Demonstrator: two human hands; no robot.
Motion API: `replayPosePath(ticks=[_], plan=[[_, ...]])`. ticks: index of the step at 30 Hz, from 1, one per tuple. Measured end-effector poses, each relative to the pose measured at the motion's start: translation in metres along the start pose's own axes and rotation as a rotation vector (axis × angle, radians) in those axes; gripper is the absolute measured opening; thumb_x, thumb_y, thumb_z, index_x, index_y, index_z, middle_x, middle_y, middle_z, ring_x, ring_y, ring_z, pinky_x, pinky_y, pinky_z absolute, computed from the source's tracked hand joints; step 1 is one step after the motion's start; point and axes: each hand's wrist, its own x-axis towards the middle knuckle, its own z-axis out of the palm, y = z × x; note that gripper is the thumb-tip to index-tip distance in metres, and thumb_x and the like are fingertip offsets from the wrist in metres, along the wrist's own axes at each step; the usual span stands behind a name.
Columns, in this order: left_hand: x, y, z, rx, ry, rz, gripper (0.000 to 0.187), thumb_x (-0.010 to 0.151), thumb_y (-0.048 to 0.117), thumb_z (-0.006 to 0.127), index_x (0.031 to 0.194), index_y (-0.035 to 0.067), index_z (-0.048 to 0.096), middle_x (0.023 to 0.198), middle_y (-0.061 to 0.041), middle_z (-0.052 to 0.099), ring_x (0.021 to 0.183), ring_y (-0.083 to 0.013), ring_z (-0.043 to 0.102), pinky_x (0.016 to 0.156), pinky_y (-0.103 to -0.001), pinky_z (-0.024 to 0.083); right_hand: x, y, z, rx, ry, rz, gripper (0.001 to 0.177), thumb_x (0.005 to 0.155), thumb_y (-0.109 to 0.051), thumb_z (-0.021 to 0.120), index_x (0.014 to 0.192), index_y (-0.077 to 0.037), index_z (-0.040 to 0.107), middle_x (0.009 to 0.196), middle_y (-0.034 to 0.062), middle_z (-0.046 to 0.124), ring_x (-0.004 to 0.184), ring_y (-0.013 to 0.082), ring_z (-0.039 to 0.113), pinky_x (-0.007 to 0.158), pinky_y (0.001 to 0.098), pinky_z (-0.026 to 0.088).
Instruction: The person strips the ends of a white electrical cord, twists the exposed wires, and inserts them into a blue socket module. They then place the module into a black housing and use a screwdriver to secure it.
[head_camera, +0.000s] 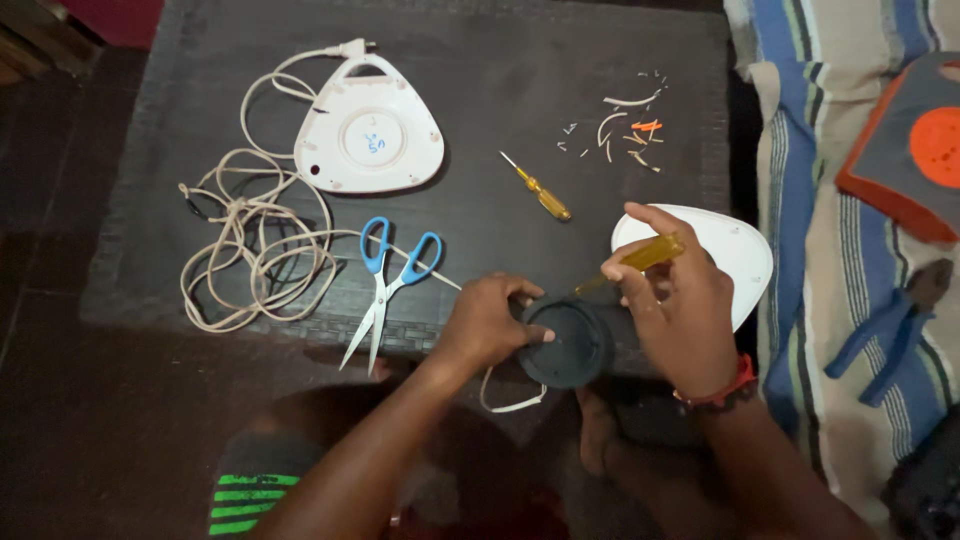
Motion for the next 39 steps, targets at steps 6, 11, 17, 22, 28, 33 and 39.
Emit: replayPosePath(ticks=[6,11,17,22,28,33,39], plan=[[0.002,0.011,-0.006,-0.036,-0.036,-0.166,0.046,0.058,0.020,0.096,0.093,0.003,0.070,0.091,-0.014,0.074,0.083,-0.0260,0.074,0.076,-0.036,0.057,-0.001,-0.014,-0.003,-0.119,0.045,-0.063,0.066,0.096,-0.002,0.071,0.154,0.000,0.038,0.103,0.0138,0.074,0.090,0.0162,0.074,0.078,0.0291,0.059],[0.002,0.024,-0.011,0.002,-0.071,-0.210,0.044,0.060,0.019,0.095,0.089,0.004,0.066,0.088,-0.014,0.073,0.081,-0.0268,0.073,0.073,-0.038,0.056,-0.001,-0.008,0.002,-0.003,0.016,-0.028,0.068,0.100,0.003,0.065,0.158,0.001,0.030,0.107,0.0156,0.075,0.099,0.0183,0.076,0.089,0.0300,0.062],[-0.001,0.033,-0.015,0.046,-0.074,-0.237,0.042,0.060,0.019,0.096,0.086,0.005,0.067,0.080,-0.012,0.073,0.075,-0.0246,0.073,0.069,-0.038,0.056,-0.005,-0.004,0.009,-0.018,0.004,-0.062,0.066,0.100,0.001,0.068,0.157,-0.001,0.034,0.107,0.0154,0.076,0.100,0.0182,0.076,0.090,0.0294,0.063],[-0.003,0.034,-0.016,-0.014,-0.069,-0.237,0.040,0.062,0.018,0.094,0.086,0.004,0.066,0.076,-0.011,0.072,0.069,-0.0209,0.074,0.064,-0.036,0.057,-0.003,-0.007,0.011,-0.079,-0.024,-0.070,0.065,0.095,0.000,0.071,0.153,-0.002,0.041,0.107,0.0130,0.076,0.102,0.0179,0.076,0.089,0.0287,0.061],[-0.002,0.029,-0.013,0.009,-0.103,-0.235,0.040,0.064,0.020,0.094,0.087,0.005,0.066,0.076,-0.013,0.073,0.069,-0.0219,0.073,0.064,-0.037,0.056,-0.004,-0.009,0.015,-0.140,-0.027,-0.218,0.056,0.090,-0.006,0.078,0.141,-0.003,0.056,0.112,0.0127,0.075,0.105,0.0195,0.076,0.089,0.0296,0.063],[0.004,0.024,-0.013,0.033,-0.094,-0.205,0.042,0.060,0.020,0.096,0.086,0.006,0.066,0.081,-0.012,0.072,0.076,-0.0240,0.072,0.070,-0.038,0.056,-0.004,-0.020,0.018,-0.114,-0.032,-0.201,0.043,0.090,-0.007,0.078,0.130,-0.006,0.064,0.114,0.0100,0.076,0.104,0.0183,0.078,0.084,0.0260,0.062],[0.002,0.014,-0.010,-0.006,-0.083,-0.135,0.040,0.061,0.020,0.094,0.084,0.005,0.064,0.083,-0.014,0.072,0.079,-0.0266,0.071,0.074,-0.039,0.056,-0.001,-0.034,0.007,-0.157,-0.055,-0.409,0.045,0.088,0.013,0.061,0.131,0.000,0.063,0.137,0.0228,0.066,0.124,0.0322,0.069,0.093,0.0310,0.061]])
